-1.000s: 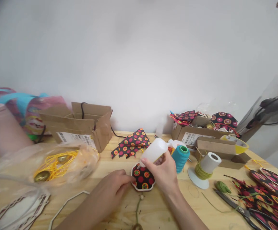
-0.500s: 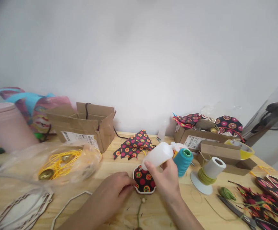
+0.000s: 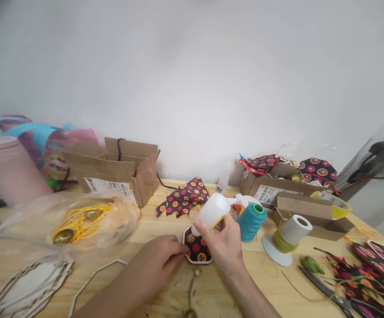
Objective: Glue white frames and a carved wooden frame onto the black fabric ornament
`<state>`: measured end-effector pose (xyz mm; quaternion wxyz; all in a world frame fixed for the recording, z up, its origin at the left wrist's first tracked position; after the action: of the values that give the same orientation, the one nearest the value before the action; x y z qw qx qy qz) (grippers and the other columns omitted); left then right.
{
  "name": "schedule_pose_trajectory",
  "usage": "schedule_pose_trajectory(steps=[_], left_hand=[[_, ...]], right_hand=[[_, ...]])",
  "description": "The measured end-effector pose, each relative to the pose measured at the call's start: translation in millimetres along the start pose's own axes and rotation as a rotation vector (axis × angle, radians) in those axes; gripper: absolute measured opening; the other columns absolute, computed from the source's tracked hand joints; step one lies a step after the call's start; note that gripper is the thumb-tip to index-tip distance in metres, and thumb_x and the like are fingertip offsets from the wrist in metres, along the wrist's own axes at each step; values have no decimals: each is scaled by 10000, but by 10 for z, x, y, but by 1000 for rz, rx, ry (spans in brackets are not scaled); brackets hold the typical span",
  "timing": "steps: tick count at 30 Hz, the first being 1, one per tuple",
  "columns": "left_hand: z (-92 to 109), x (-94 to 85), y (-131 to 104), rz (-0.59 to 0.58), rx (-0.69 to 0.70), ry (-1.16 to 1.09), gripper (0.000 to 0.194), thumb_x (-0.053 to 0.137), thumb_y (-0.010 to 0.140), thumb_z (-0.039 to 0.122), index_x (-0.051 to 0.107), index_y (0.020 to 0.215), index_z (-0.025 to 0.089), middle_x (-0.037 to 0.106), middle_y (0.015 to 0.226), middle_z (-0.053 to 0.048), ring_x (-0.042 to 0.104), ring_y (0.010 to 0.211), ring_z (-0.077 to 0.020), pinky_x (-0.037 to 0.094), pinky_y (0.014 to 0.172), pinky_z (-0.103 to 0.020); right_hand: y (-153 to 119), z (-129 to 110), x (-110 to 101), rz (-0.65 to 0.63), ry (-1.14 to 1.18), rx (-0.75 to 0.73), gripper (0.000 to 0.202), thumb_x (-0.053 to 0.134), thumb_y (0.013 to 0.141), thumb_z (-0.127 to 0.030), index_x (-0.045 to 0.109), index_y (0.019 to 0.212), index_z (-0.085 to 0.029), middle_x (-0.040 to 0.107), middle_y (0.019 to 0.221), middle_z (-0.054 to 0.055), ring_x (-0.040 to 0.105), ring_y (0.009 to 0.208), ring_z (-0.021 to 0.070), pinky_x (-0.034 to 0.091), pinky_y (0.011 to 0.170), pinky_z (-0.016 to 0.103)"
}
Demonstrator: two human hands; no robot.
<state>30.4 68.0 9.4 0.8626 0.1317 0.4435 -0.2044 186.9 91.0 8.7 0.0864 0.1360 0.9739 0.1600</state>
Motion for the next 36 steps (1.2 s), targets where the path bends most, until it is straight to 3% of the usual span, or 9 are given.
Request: schedule_pose_trajectory(steps=[36], left_hand=[[-6,22,2,-26,-26,72,325,353,801,150,646,924,221,660,830,-58,594,814,-205,427,710,-317]], right_hand=[[5,34,11,-14,-66,-40,286,708,587,-366,590,736,-154,687,711,73,624,628,225,511,557,331]])
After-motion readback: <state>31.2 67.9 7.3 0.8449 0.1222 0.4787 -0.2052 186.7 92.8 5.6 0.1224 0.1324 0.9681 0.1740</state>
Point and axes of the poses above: each hand's wrist, its own y-axis towards the middle knuckle, its own x-axis out of the palm, z = x × y, the point moved 1 cm from there along y, towards the middle knuckle
